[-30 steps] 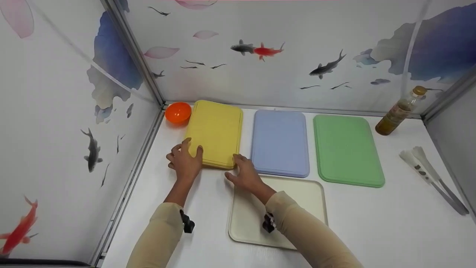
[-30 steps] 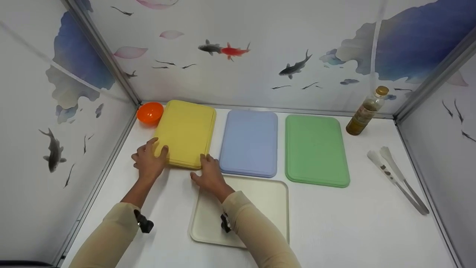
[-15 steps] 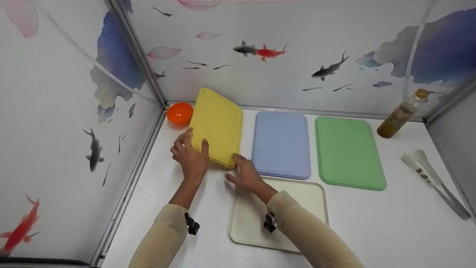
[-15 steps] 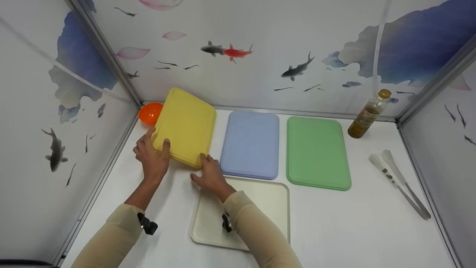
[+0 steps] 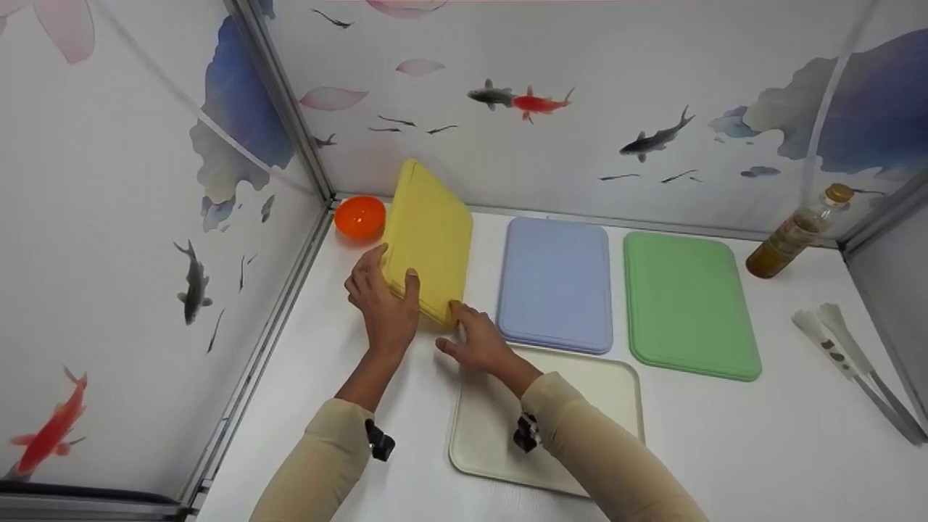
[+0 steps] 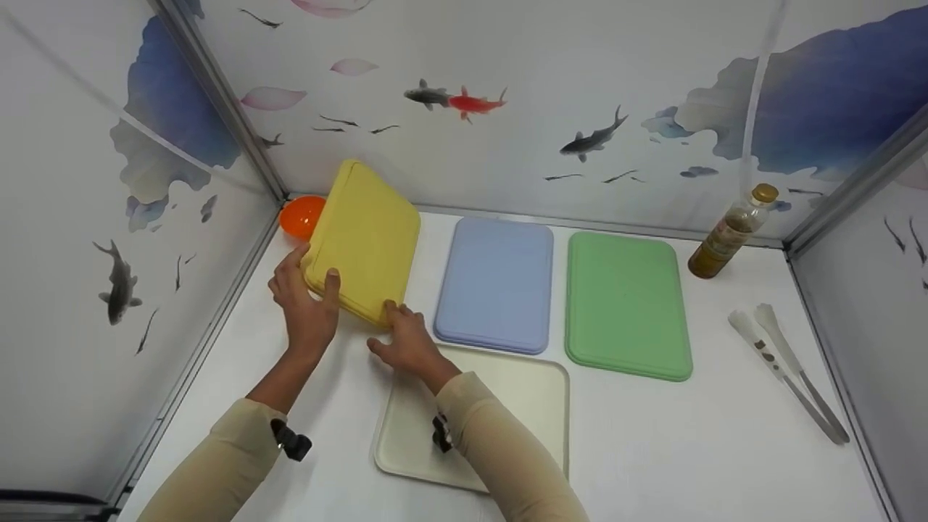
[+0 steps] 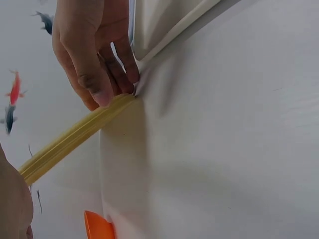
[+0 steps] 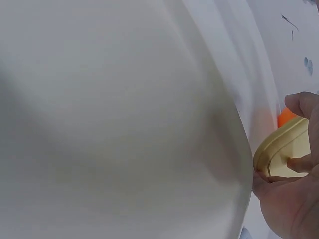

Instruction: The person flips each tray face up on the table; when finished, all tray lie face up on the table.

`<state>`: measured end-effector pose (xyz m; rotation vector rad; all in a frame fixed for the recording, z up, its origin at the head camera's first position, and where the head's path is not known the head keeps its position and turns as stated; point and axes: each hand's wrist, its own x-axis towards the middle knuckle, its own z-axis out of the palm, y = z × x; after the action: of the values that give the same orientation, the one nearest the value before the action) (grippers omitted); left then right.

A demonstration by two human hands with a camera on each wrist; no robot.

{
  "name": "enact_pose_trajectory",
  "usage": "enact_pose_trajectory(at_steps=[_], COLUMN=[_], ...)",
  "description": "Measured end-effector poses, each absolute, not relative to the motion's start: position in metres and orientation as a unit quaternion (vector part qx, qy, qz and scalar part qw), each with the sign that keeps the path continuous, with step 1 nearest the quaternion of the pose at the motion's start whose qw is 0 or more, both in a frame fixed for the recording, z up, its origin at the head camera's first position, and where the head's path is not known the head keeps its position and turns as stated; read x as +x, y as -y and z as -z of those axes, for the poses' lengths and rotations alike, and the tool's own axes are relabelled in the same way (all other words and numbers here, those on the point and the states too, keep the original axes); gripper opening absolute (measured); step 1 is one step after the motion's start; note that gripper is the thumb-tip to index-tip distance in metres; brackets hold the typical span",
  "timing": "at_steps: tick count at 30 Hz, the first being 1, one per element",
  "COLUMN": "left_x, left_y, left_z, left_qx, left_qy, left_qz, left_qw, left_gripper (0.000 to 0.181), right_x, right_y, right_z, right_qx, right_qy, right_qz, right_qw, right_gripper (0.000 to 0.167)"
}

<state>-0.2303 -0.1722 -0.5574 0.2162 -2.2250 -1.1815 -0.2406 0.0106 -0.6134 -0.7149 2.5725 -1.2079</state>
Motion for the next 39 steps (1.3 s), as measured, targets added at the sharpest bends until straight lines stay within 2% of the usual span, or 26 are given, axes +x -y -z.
enact_pose_trajectory(at_steps=[11,19,23,27,30,39], left_x=[-0.225,-0.224,-0.224,-0.221,-0.219,-0.218], left_y=[0.160,0.151,0.147,0.147,0.147,0.143], left_z=[0.557,0.547,0.545,0.545,0.544,0.542], left_qx=[0.044,0.015,-0.006,-0.023,-0.028,-0.041], left_qy=[0.818,0.804,0.798,0.797,0.794,0.764], left_qz=[0.479,0.502,0.503,0.500,0.505,0.555], left_qw=[0.314,0.318,0.331,0.337,0.336,0.327], left_gripper=[0.059,0.057,0.052,0.047,0.046,0.045], right_x=[-0.244,-0.252,-0.258,-0.263,-0.265,-0.270], right_y=[-0.009,0.005,0.011,0.018,0.024,0.031], right_z=[0.606,0.578,0.562,0.548,0.537,0.508], right_qx=[-0.224,-0.209,-0.222,-0.246,-0.261,-0.239], right_qy=[-0.865,-0.830,-0.818,-0.808,-0.799,-0.829], right_qz=[0.428,0.499,0.520,0.533,0.541,0.506], right_qw=[0.132,0.137,0.106,0.053,0.012,-0.031], right_gripper=[0.064,0.057,0.061,0.090,0.104,0.075])
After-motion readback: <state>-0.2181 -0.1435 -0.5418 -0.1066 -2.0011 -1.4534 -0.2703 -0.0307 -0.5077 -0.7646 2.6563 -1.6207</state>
